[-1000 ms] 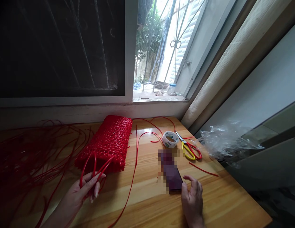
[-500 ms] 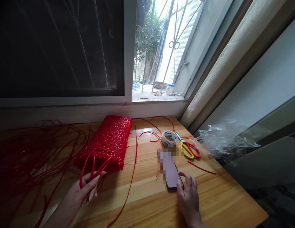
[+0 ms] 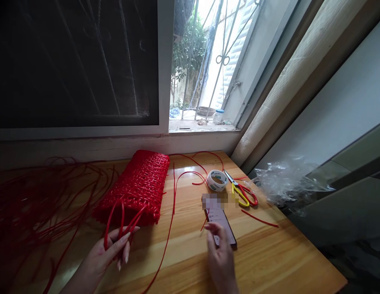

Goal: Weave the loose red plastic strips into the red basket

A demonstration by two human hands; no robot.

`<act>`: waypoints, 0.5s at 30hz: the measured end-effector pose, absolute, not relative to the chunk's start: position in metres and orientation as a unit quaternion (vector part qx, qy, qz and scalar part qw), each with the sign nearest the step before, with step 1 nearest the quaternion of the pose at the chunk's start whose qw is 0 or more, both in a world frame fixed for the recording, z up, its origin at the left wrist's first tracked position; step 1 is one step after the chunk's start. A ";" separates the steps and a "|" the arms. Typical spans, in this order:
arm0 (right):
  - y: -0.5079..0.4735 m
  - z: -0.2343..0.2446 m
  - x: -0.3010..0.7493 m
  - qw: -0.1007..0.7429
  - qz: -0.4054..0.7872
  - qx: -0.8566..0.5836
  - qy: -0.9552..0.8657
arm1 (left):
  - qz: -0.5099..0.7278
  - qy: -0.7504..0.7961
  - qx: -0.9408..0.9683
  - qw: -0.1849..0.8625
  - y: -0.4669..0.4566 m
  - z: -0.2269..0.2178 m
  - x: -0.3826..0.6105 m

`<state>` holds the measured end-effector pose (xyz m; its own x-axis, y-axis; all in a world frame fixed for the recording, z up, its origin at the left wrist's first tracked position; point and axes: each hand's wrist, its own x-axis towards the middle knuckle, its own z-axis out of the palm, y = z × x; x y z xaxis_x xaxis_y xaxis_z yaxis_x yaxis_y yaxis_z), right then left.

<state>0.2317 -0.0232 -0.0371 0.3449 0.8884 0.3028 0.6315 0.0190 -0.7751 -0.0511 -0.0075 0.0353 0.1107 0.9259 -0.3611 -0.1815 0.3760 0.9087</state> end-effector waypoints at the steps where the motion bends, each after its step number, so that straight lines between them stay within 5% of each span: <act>1: -0.020 -0.032 0.219 0.436 0.143 -0.672 -0.581 | 0.425 0.510 0.364 0.653 -0.008 0.036 -0.050; 9: -0.009 -0.025 0.195 0.095 0.019 -0.761 -0.642 | 0.430 0.512 0.379 0.640 -0.010 0.030 -0.059; 15: -0.007 -0.026 0.189 0.147 0.026 -0.720 -0.678 | 0.431 0.505 0.378 0.645 -0.010 0.024 -0.052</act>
